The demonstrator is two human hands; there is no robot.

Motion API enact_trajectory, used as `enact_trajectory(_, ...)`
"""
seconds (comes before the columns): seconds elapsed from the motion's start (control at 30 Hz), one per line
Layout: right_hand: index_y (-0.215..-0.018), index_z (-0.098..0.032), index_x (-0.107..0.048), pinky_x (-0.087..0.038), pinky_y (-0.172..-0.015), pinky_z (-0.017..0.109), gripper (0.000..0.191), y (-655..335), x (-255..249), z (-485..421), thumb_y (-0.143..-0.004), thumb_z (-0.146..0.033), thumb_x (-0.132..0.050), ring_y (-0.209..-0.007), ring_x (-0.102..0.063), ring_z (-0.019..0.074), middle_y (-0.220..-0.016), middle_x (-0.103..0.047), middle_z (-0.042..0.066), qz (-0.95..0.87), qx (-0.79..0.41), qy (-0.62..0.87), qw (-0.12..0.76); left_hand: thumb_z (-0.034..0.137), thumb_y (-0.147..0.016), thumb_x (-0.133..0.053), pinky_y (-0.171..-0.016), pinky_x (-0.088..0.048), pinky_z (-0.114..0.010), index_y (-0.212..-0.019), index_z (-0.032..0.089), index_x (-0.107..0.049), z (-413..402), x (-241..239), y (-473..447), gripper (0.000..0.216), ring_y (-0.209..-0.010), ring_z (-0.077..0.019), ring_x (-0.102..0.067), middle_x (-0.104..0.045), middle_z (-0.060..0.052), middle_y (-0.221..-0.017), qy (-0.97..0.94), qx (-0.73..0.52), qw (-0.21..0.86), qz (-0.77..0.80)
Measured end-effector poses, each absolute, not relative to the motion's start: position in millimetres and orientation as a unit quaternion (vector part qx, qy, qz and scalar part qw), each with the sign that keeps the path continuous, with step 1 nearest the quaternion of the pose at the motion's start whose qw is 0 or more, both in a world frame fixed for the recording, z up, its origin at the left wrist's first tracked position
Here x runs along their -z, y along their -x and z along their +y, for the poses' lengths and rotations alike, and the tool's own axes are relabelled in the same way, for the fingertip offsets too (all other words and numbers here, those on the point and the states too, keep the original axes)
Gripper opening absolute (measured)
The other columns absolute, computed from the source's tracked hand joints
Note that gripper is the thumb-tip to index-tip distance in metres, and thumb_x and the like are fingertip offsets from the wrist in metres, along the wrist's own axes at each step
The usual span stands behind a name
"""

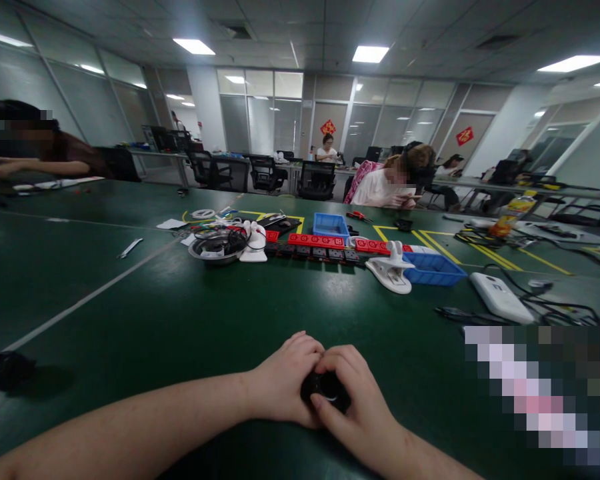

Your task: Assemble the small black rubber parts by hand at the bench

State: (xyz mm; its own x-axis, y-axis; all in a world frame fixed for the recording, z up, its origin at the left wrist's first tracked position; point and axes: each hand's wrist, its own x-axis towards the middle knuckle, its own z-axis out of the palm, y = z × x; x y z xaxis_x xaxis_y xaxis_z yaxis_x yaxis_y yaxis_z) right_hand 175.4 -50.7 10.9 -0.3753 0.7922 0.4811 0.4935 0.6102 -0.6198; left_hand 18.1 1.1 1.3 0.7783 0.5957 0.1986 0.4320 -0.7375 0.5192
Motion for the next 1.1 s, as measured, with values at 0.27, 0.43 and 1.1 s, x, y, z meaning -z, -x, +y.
enact_trajectory(0.27,-0.088,-0.022,-0.054,-0.038,-0.084,0.039,0.028,-180.8,-19.8,-50.4,-0.067,-0.008,-0.043,-0.089,-0.051,0.0201,-0.09,-0.061,0.002,-0.842,-0.2,0.313,0.392,0.031,-0.051,-0.077,-0.09,-0.037,-0.034,-0.082,0.022,-0.06,6.2,-7.4,-15.2,0.037,-0.098,-0.0227,-0.046,-0.05,0.0,-0.102,-0.929,-0.155,0.237,0.238)
enact_trajectory(0.43,-0.084,-0.024,-0.054,-0.026,-0.097,0.045,0.028,-184.0,-20.9,-51.7,-0.065,-0.008,-0.042,-0.099,-0.05,0.0212,-0.093,-0.062,-0.001,-0.86,-0.199,0.305,0.357,0.032,-0.054,-0.077,-0.093,-0.034,-0.034,-0.084,0.023,-0.06,7.3,-9.0,-14.7,0.035,-0.099,-0.0219,-0.046,-0.05,0.001,-0.102,-0.937,-0.145,0.229,0.218)
enact_trajectory(1.1,-0.084,-0.019,-0.05,-0.041,-0.071,0.034,0.014,-176.0,-10.5,-50.6,-0.073,-0.025,-0.057,-0.081,-0.049,0.0202,-0.086,-0.053,0.005,-0.804,-0.172,0.419,0.385,0.043,-0.05,-0.076,-0.104,-0.022,-0.049,-0.082,0.019,-0.049,-1.6,-2.4,-17.8,0.048,-0.09,-0.0218,-0.049,-0.049,-0.001,-0.091,-0.901,-0.17,0.213,0.337)
